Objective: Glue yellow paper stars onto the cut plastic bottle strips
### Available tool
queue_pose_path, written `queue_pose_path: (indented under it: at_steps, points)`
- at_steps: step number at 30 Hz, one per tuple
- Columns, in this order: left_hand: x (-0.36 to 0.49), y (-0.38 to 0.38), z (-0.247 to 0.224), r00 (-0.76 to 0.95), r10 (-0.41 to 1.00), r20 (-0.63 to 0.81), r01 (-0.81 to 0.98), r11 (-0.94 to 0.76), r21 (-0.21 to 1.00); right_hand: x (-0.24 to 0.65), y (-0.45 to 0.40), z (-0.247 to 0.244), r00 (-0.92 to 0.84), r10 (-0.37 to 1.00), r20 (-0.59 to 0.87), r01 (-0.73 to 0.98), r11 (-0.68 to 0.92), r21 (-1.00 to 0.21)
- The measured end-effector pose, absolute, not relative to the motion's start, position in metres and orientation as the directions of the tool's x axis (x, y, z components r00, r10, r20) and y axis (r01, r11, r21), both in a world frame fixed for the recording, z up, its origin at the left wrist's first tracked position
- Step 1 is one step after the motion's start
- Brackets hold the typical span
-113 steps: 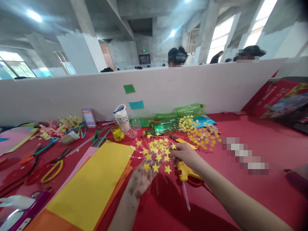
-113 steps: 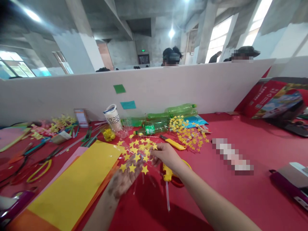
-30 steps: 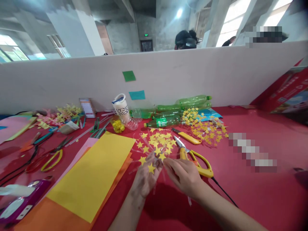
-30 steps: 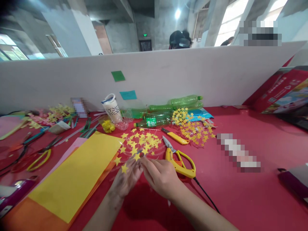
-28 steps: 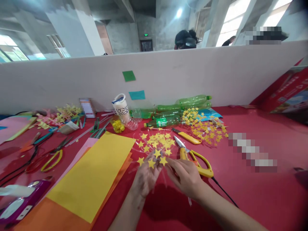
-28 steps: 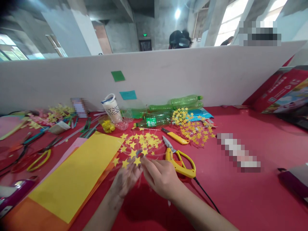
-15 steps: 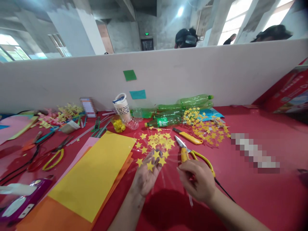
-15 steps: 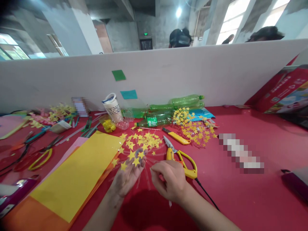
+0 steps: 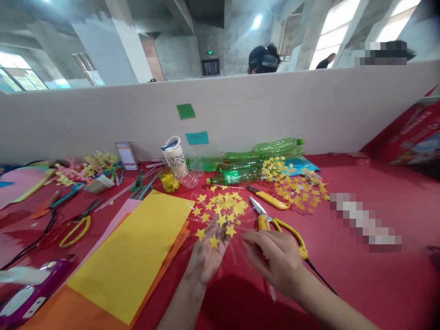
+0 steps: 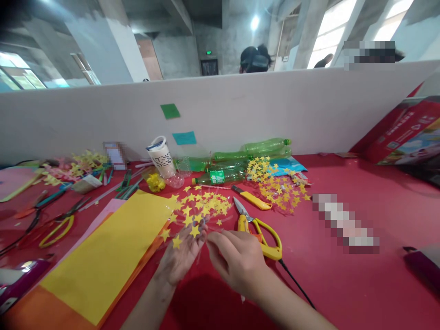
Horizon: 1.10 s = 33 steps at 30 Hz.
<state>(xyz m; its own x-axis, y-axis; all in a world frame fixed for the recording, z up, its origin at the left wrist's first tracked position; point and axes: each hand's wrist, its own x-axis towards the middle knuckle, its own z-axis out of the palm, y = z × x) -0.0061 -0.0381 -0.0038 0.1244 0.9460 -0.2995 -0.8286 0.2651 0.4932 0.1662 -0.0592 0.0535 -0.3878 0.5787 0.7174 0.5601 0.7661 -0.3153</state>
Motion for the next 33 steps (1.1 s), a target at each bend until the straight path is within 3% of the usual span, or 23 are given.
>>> queue_pose_path:
  at_steps: [5,11,14,20,27,33]
  points:
    - [-0.012,-0.037,-0.006,0.181,0.968,-0.172,-0.853,0.241,0.463,0.179,-0.058,0.066,-0.207,0.679,0.704,0.572,0.668,-0.476]
    - [-0.016,-0.029,0.018,0.205,0.951,-0.231,-0.850,0.290,0.440,0.197,-0.049,0.091,-0.111,0.822,0.558,0.532,0.524,-0.665]
    - [-0.017,-0.022,0.029,0.207,0.951,-0.229,-0.846,0.291,0.446,0.196,-0.050,0.101,-0.175,0.820,0.545,0.526,0.546,-0.652]
    - [-0.017,-0.008,0.037,0.218,0.957,-0.193,-0.842,0.285,0.458,0.185,-0.045,0.112,-0.236,0.717,0.656,0.570,0.649,-0.504]
    - [-0.020,-0.001,0.036,0.245,0.946,-0.211,-0.839,0.316,0.443,0.167,-0.020,0.112,-0.311,0.790,0.529,0.525,0.606,-0.597]
    - [-0.025,0.002,0.025,0.255,0.925,-0.283,-0.855,0.352,0.381,0.152,-0.016,0.101,-0.312,0.803,0.507,0.501,0.593,-0.630]
